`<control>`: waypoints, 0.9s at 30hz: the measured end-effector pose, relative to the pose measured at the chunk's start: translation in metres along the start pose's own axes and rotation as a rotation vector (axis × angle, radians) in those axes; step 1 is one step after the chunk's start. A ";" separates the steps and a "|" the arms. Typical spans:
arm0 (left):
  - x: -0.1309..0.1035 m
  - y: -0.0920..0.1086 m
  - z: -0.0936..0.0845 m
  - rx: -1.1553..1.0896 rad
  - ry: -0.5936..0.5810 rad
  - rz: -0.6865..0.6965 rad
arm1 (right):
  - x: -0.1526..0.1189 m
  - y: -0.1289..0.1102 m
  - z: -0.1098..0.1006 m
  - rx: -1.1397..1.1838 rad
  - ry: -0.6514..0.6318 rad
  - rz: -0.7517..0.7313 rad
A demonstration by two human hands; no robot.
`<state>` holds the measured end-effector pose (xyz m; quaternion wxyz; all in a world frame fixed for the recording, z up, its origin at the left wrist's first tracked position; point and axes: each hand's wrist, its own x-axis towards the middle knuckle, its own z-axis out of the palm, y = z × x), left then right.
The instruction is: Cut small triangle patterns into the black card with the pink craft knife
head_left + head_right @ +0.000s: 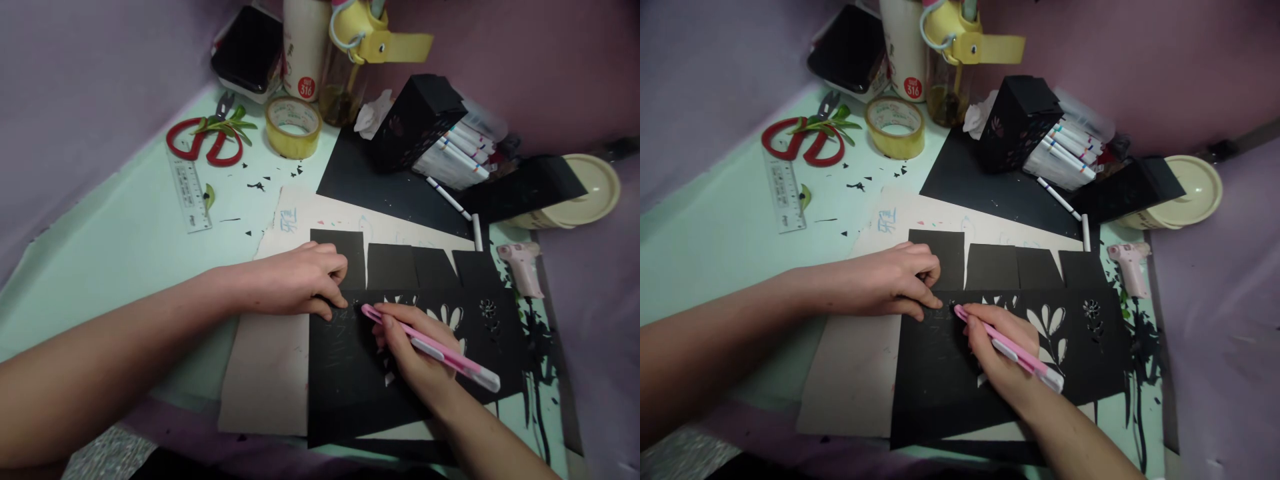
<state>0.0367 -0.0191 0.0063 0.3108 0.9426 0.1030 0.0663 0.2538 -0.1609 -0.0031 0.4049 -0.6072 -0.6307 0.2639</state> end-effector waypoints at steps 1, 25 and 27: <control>0.000 0.000 0.000 -0.001 -0.001 0.000 | 0.000 0.001 -0.001 0.032 -0.012 0.025; -0.007 -0.020 -0.005 0.138 0.113 -0.007 | 0.031 -0.028 -0.012 -0.058 -0.065 0.071; -0.008 -0.023 -0.005 0.152 0.129 0.006 | 0.039 -0.018 -0.003 -0.041 -0.051 0.083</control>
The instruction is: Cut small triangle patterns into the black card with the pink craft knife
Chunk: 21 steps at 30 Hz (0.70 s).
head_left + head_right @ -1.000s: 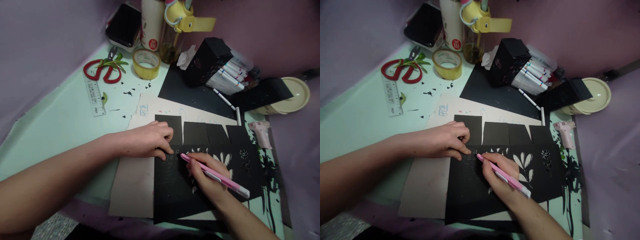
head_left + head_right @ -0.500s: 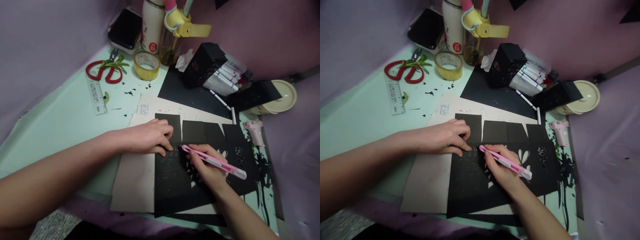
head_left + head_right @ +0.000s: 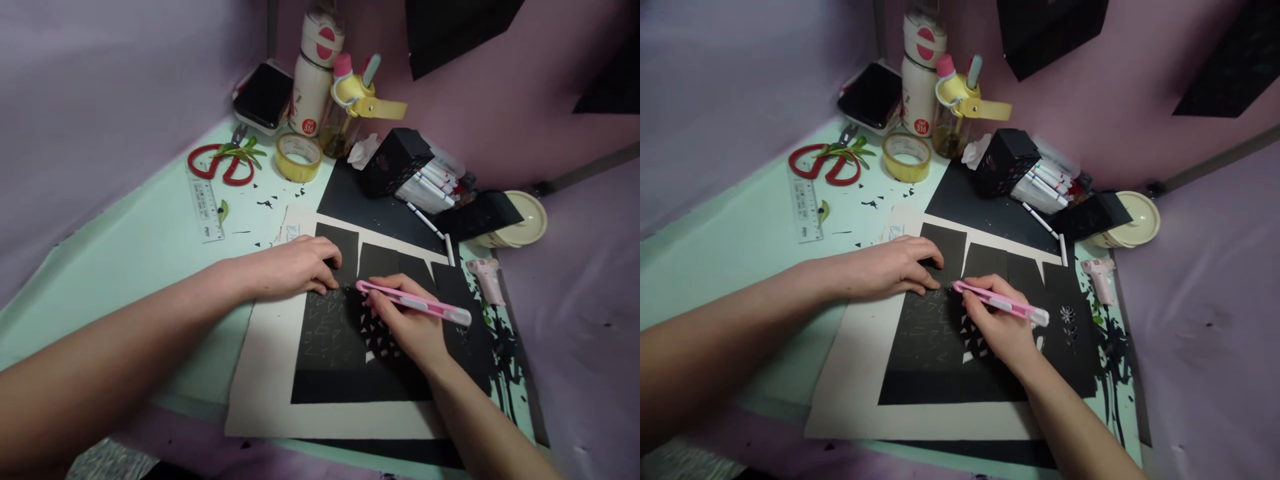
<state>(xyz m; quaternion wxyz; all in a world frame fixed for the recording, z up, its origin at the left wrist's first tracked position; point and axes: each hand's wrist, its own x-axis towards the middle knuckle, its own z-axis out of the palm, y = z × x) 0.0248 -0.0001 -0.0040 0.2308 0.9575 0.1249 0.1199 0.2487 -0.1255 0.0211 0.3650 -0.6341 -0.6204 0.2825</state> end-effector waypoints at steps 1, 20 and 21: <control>0.000 -0.001 0.000 0.008 0.007 0.006 | 0.003 0.006 0.005 0.011 0.011 0.007; 0.000 0.000 0.001 0.006 0.025 -0.012 | 0.004 0.028 0.017 0.006 0.032 -0.099; 0.000 0.000 0.001 0.004 0.025 -0.013 | 0.004 0.028 0.017 0.003 0.032 -0.097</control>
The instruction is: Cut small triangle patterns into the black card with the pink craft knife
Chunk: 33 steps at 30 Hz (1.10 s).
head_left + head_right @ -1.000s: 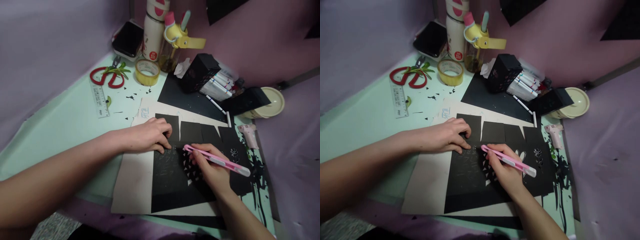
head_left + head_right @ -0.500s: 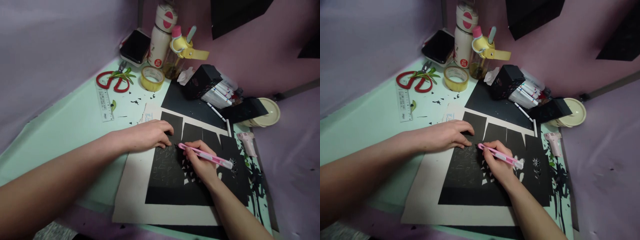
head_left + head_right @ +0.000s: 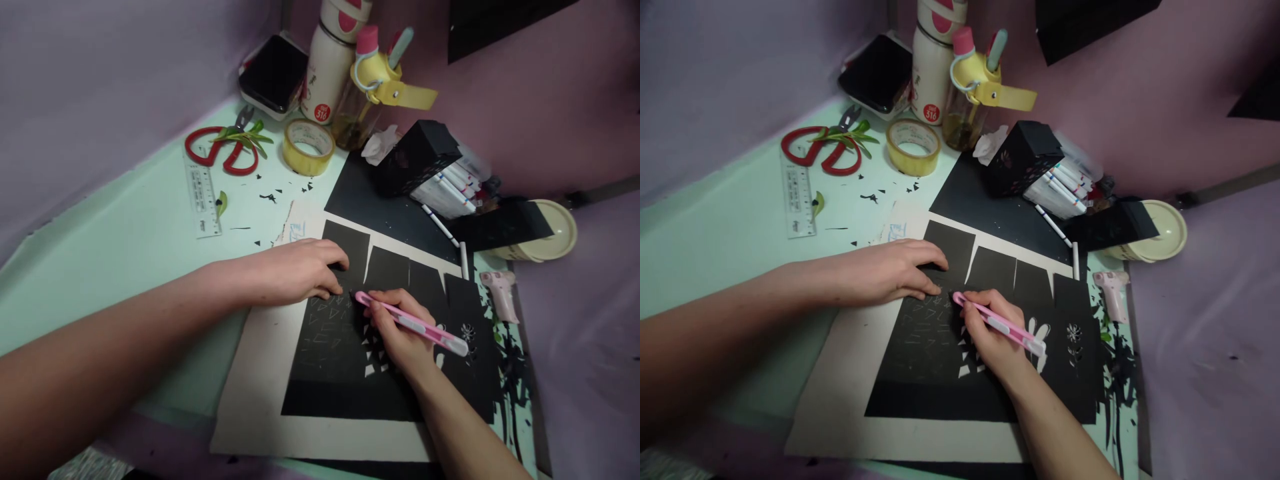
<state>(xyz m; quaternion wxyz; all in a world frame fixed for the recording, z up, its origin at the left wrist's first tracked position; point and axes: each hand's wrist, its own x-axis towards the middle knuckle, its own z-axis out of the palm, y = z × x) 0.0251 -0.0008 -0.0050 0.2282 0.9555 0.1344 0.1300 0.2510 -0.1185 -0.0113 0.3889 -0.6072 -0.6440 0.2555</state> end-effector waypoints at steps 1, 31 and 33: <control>0.000 0.000 0.000 -0.001 0.000 0.000 | 0.000 0.000 0.000 -0.005 0.001 0.002; -0.002 0.025 0.005 0.011 0.038 -0.071 | 0.010 0.002 -0.004 -0.255 -0.196 -0.579; -0.002 0.024 0.006 -0.015 0.042 -0.079 | 0.011 0.003 -0.005 -0.263 -0.212 -0.603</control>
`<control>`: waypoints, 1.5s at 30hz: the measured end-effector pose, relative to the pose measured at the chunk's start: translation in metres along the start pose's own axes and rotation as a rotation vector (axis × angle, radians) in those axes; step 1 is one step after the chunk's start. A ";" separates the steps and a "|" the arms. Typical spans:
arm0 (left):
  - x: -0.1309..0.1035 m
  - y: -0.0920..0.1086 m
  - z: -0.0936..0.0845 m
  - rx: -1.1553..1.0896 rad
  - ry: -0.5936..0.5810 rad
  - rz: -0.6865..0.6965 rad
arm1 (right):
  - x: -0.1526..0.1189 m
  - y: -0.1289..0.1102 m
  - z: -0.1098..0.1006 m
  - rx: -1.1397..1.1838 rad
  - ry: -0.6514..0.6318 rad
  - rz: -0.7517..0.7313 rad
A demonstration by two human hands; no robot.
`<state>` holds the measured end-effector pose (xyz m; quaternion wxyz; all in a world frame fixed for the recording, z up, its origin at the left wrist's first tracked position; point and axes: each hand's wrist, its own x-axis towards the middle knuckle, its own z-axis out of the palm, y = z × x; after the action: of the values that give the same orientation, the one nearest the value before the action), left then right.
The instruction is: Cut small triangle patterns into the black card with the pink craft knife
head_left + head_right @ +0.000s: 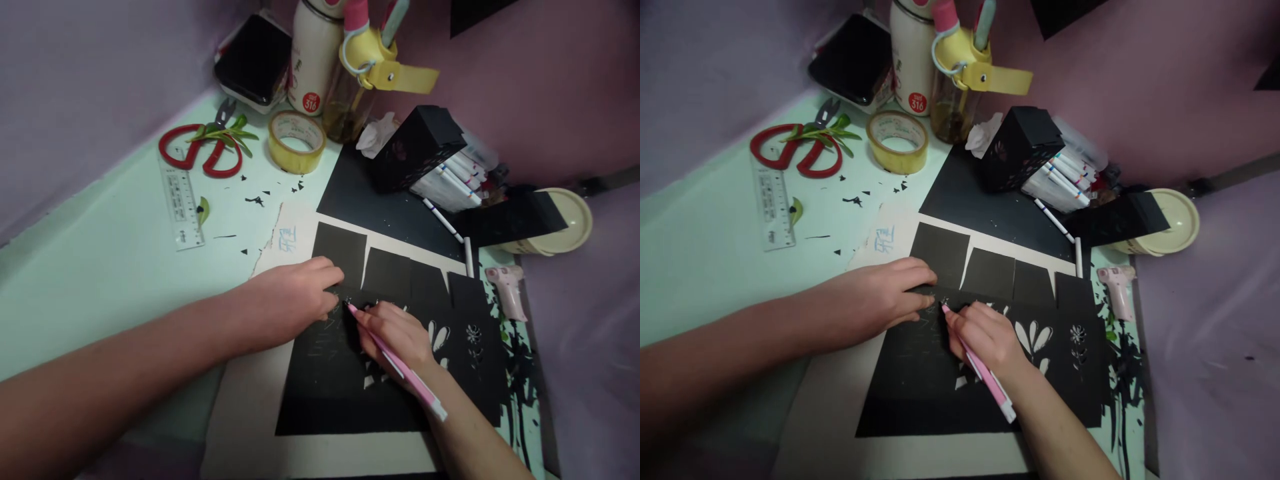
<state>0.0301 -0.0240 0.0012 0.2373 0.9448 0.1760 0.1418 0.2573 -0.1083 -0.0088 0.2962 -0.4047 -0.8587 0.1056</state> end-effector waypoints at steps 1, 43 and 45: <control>0.000 0.000 0.000 -0.013 -0.005 -0.006 | -0.001 0.001 0.000 -0.008 -0.006 -0.010; 0.000 0.001 -0.003 0.072 -0.033 0.020 | -0.006 -0.006 -0.002 0.075 0.134 0.112; 0.001 0.001 -0.003 0.092 -0.051 0.025 | -0.005 -0.014 -0.003 0.119 0.251 0.274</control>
<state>0.0297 -0.0231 0.0047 0.1964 0.9600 0.1646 0.1125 0.2526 -0.1215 -0.0026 0.4072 -0.5096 -0.7441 0.1443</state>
